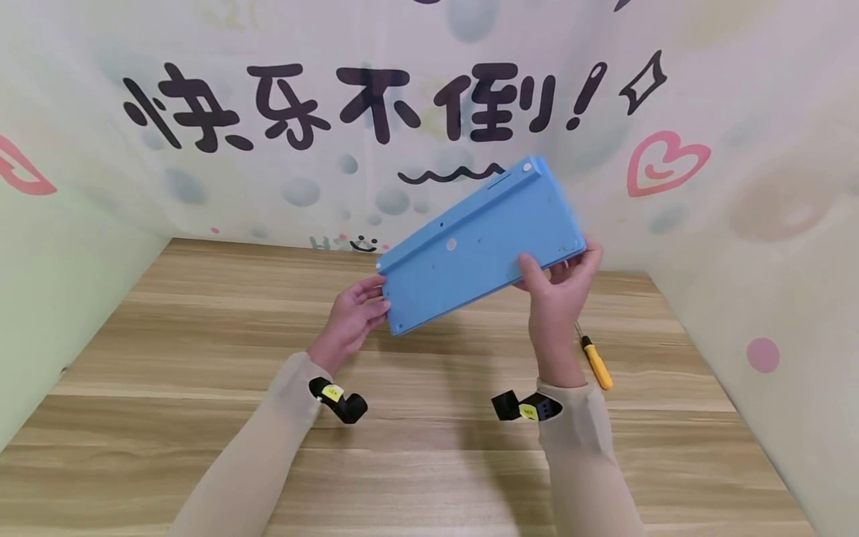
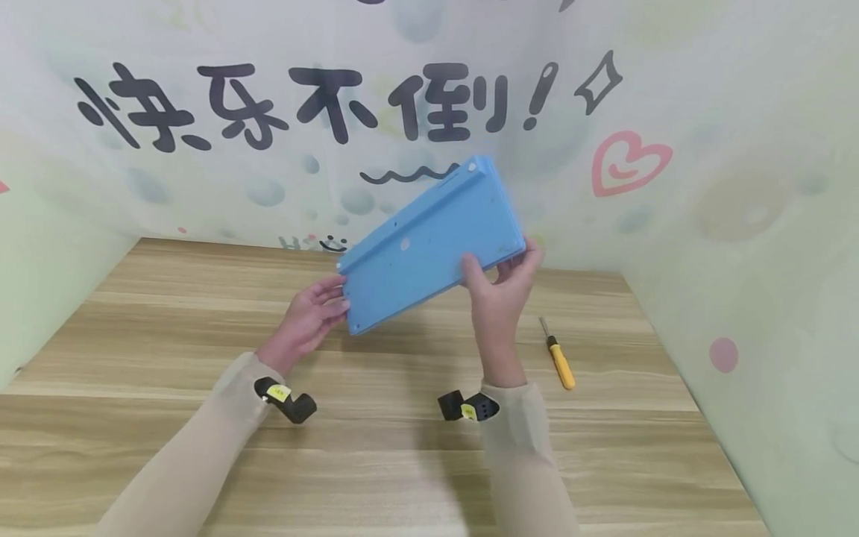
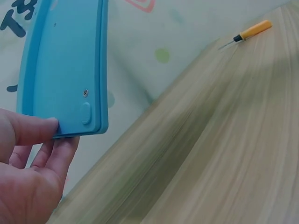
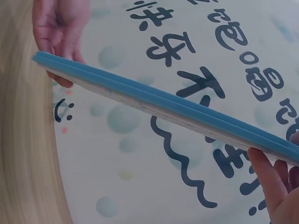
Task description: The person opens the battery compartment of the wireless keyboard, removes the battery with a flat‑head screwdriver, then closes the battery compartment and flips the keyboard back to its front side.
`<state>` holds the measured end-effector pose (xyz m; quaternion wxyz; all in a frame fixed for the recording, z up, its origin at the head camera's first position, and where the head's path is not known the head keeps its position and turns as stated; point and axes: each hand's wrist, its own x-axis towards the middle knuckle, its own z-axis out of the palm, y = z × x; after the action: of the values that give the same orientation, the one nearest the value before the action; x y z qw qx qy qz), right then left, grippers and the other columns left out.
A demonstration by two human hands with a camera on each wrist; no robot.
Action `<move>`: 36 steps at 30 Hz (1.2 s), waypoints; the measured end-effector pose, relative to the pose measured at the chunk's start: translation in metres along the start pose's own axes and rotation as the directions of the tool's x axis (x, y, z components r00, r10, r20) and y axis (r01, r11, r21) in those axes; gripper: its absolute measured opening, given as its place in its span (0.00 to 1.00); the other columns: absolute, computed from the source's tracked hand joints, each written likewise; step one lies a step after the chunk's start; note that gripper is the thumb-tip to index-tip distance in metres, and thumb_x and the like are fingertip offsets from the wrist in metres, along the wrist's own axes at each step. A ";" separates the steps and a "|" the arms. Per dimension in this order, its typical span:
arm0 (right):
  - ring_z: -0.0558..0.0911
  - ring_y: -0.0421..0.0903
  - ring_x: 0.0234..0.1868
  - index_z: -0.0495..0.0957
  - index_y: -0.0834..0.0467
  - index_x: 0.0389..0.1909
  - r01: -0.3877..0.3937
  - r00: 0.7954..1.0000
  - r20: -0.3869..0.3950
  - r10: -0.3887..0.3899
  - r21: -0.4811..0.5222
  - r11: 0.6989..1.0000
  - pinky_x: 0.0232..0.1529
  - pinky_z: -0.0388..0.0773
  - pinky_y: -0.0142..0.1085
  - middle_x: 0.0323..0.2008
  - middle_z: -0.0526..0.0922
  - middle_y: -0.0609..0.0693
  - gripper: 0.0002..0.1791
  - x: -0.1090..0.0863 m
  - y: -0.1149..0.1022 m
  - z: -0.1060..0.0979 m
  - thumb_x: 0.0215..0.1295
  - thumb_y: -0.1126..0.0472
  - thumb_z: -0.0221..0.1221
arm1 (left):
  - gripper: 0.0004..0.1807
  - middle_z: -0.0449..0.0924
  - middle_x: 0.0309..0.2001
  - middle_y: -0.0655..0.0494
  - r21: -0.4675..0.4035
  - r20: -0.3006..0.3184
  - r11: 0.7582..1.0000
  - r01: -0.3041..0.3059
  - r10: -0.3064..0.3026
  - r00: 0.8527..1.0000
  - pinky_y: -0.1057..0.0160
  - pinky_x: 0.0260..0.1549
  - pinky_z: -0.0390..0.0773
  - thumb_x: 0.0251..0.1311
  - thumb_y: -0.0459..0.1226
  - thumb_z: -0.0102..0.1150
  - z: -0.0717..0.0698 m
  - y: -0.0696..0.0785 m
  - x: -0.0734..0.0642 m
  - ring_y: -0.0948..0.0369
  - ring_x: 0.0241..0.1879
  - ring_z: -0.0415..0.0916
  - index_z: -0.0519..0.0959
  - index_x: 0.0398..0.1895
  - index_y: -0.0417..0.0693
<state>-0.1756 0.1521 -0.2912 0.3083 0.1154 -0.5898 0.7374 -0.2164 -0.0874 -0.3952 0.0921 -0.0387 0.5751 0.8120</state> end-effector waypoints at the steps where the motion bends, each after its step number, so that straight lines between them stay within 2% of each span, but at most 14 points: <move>1: 0.69 0.54 0.51 0.57 0.59 0.52 0.003 1.000 -0.015 -0.003 -0.008 1.000 0.27 0.79 0.36 0.49 0.64 0.58 0.28 0.001 -0.001 -0.001 0.52 0.70 0.59 | 0.28 0.66 0.52 0.43 0.013 -0.004 1.000 -0.004 0.004 1.000 0.67 0.38 0.74 0.57 0.20 0.49 -0.002 0.000 0.000 0.57 0.43 0.70 0.61 0.62 0.37; 5: 0.68 0.51 0.46 0.62 0.60 0.48 0.021 0.998 -0.050 -0.026 -0.083 0.996 0.35 0.76 0.36 0.42 0.66 0.54 0.23 0.004 -0.002 -0.005 0.52 0.71 0.58 | 0.27 0.64 0.55 0.41 0.052 -0.020 0.999 -0.008 0.009 1.000 0.68 0.37 0.75 0.57 0.20 0.48 -0.010 0.000 0.000 0.53 0.48 0.68 0.61 0.62 0.36; 9: 0.67 0.50 0.45 0.65 0.62 0.49 -0.008 0.998 -0.055 -0.001 -0.157 0.988 0.43 0.71 0.42 0.40 0.67 0.52 0.22 0.004 -0.002 -0.008 0.52 0.70 0.58 | 0.27 0.64 0.55 0.41 0.059 -0.006 0.998 -0.017 0.018 1.000 0.66 0.40 0.75 0.56 0.19 0.48 -0.016 0.001 0.000 0.52 0.49 0.68 0.61 0.62 0.35; 15: 0.70 0.51 0.45 0.69 0.64 0.51 -0.072 0.997 -0.046 0.065 -0.195 0.978 0.43 0.72 0.41 0.41 0.68 0.50 0.21 0.005 0.000 -0.017 0.54 0.72 0.57 | 0.27 0.64 0.54 0.43 0.097 0.010 0.994 -0.042 0.041 0.999 0.65 0.42 0.75 0.56 0.19 0.48 -0.024 0.006 -0.001 0.58 0.44 0.71 0.61 0.62 0.33; 22: 0.75 0.49 0.37 0.73 0.67 0.49 -0.129 0.992 -0.026 0.126 -0.238 0.963 0.42 0.73 0.36 0.44 0.74 0.52 0.18 0.008 0.005 -0.030 0.55 0.72 0.57 | 0.27 0.64 0.54 0.43 0.148 0.022 0.988 -0.037 0.035 0.999 0.65 0.44 0.75 0.57 0.19 0.48 -0.033 0.014 -0.003 0.61 0.43 0.72 0.60 0.62 0.33; 26: 0.75 0.47 0.35 0.73 0.67 0.48 -0.168 0.985 -0.009 0.173 -0.289 0.942 0.41 0.74 0.35 0.42 0.74 0.52 0.18 0.010 0.008 -0.036 0.55 0.72 0.58 | 0.28 0.64 0.54 0.42 0.186 0.016 0.982 -0.034 0.032 0.999 0.64 0.45 0.74 0.56 0.19 0.49 -0.036 0.017 -0.005 0.61 0.43 0.72 0.61 0.62 0.32; 30: 0.76 0.46 0.34 0.74 0.66 0.49 -0.202 0.976 0.006 0.220 -0.369 0.907 0.40 0.74 0.32 0.41 0.74 0.53 0.18 0.012 0.010 -0.045 0.56 0.70 0.59 | 0.28 0.64 0.54 0.41 0.223 0.007 0.974 -0.031 0.030 1.000 0.62 0.46 0.74 0.55 0.18 0.49 -0.038 0.020 -0.006 0.58 0.45 0.71 0.62 0.62 0.33; 36: 0.79 0.43 0.32 0.76 0.66 0.49 -0.260 0.955 0.014 0.296 -0.442 0.859 0.37 0.76 0.28 0.41 0.75 0.54 0.20 0.013 0.019 -0.063 0.54 0.69 0.62 | 0.27 0.64 0.55 0.40 0.286 0.045 0.957 -0.038 0.026 0.999 0.60 0.47 0.74 0.56 0.19 0.49 -0.039 0.026 -0.008 0.56 0.48 0.70 0.62 0.62 0.32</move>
<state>-0.1850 0.2134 -0.3167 0.1921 -0.0128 -0.7618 0.6185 -0.2151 -0.1334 -0.3824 0.0954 0.0011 0.6852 0.7221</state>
